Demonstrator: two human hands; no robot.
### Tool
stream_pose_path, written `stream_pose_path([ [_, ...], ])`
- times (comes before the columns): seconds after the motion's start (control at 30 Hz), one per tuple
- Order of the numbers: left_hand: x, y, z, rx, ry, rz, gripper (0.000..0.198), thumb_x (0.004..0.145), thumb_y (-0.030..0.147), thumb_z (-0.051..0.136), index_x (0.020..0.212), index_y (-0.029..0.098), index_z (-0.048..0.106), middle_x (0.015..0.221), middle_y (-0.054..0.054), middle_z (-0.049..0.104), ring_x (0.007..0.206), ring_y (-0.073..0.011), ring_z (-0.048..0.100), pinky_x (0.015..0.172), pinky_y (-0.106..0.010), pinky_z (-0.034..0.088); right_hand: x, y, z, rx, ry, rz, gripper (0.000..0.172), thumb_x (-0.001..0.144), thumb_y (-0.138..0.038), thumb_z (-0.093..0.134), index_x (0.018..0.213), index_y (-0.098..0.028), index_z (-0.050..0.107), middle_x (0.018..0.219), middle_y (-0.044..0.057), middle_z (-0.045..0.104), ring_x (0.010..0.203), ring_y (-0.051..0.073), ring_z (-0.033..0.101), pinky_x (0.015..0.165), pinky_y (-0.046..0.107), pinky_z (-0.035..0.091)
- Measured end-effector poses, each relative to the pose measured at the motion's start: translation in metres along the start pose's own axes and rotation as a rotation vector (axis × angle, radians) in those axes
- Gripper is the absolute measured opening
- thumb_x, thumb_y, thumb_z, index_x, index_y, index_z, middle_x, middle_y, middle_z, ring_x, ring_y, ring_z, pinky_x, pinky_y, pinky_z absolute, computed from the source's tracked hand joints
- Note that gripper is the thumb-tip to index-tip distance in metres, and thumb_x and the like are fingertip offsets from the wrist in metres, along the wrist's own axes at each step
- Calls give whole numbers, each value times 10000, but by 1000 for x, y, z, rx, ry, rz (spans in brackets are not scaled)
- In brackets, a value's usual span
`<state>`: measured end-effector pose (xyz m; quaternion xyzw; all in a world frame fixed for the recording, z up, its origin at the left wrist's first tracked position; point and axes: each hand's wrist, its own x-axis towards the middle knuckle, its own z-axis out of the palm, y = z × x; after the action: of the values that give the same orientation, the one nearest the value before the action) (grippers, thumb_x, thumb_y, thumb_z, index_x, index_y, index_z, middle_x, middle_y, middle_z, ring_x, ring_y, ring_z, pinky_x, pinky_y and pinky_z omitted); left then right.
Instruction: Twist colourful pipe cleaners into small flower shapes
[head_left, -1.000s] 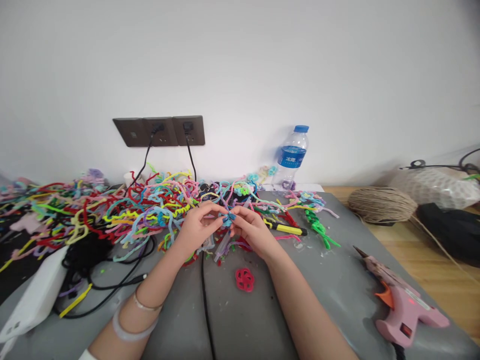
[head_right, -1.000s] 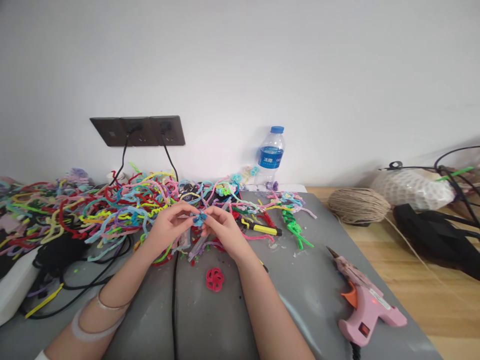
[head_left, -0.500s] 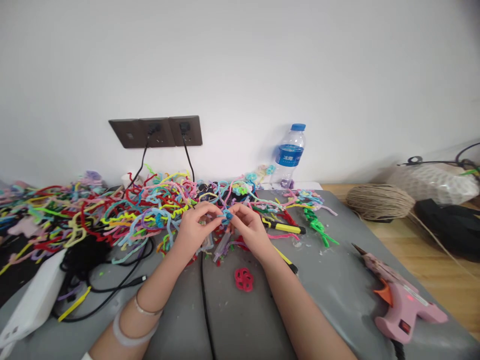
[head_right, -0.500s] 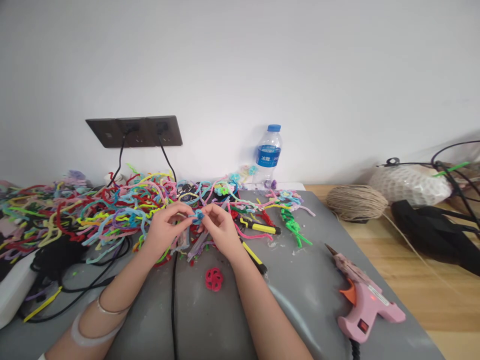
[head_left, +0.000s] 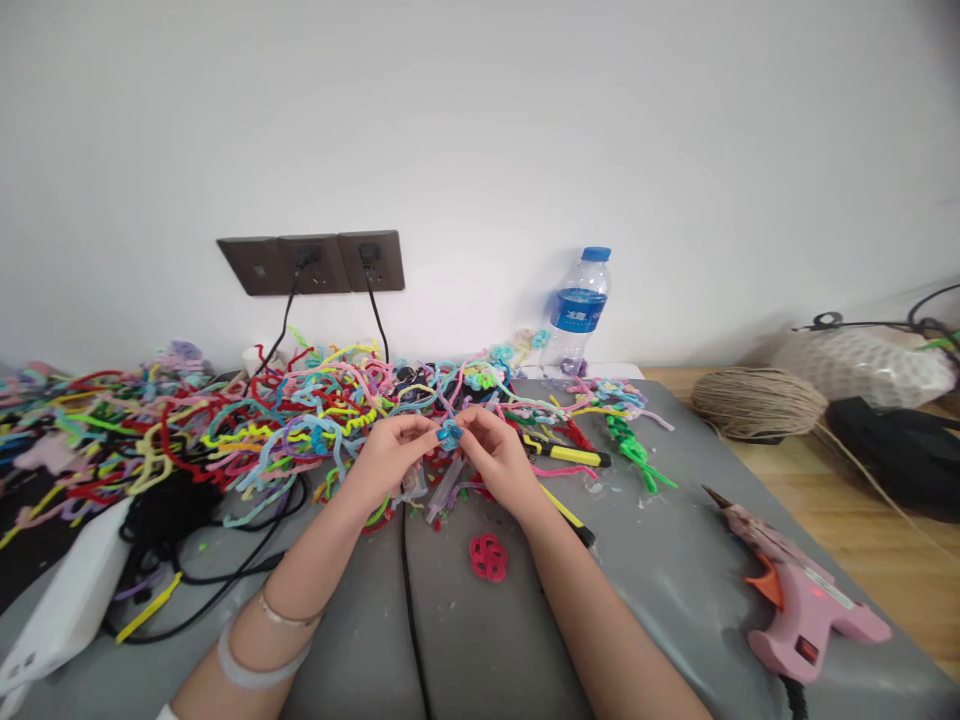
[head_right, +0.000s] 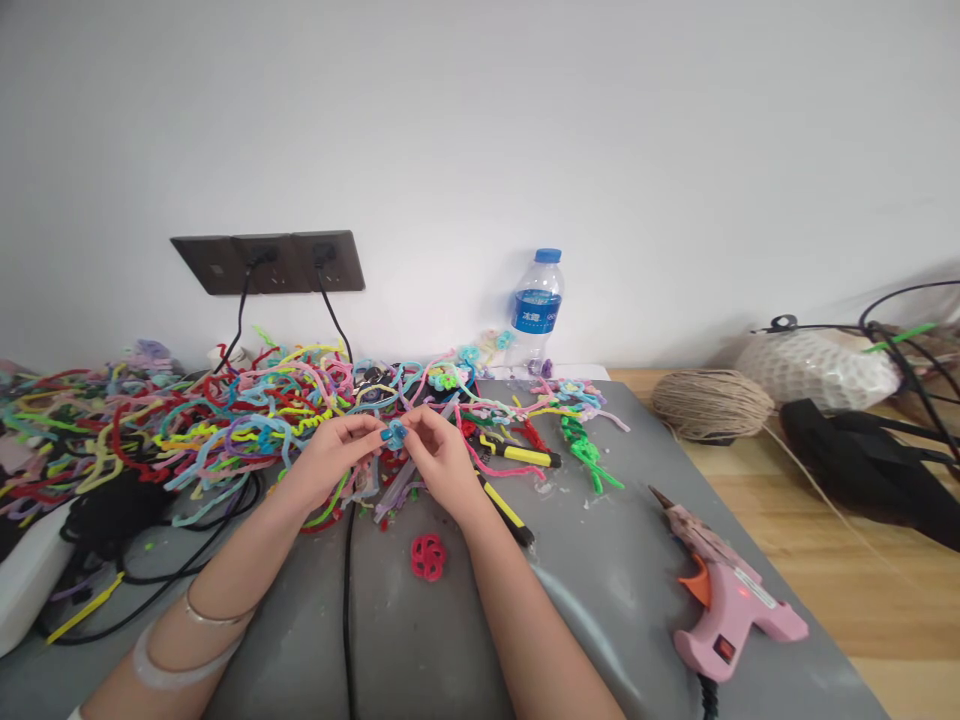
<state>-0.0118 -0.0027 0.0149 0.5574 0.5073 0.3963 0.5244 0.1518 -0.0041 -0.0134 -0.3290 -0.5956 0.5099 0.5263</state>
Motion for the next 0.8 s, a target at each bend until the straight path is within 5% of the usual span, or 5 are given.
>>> stream_pose_path([
  [0.23, 2, -3, 0, -52, -47, -81, 320, 675, 433, 776, 694, 141, 647, 545, 39, 520, 433, -62, 392, 414, -187, 294, 0, 2, 2, 8, 8, -10, 245, 888, -452, 589, 841, -212, 567, 766, 5, 530, 657, 147, 500, 616, 273, 424],
  [0.47, 0, -1, -1, 151, -14, 144, 206, 763, 369, 697, 748, 164, 698, 599, 16, 580, 540, -117, 477, 491, -214, 341, 0, 5, 0, 6, 17, 21, 256, 875, -468, 602, 844, -217, 567, 776, 12, 546, 658, 154, 524, 616, 282, 441],
  [0.67, 2, -4, 3, -58, -33, 11, 279, 716, 425, 742, 739, 153, 685, 569, 38, 536, 470, -76, 395, 453, -203, 295, 2, 6, 1, 55, 47, 13, 277, 852, -494, 629, 851, -221, 586, 769, 6, 553, 622, 145, 519, 593, 282, 448],
  [0.8, 3, -8, 6, -59, 45, 85, 254, 731, 405, 738, 789, 159, 704, 626, 25, 583, 523, -86, 456, 489, -199, 345, 3, 7, 1, 115, 43, 63, 320, 817, -525, 663, 906, -221, 618, 786, 12, 591, 617, 146, 543, 579, 284, 458],
])
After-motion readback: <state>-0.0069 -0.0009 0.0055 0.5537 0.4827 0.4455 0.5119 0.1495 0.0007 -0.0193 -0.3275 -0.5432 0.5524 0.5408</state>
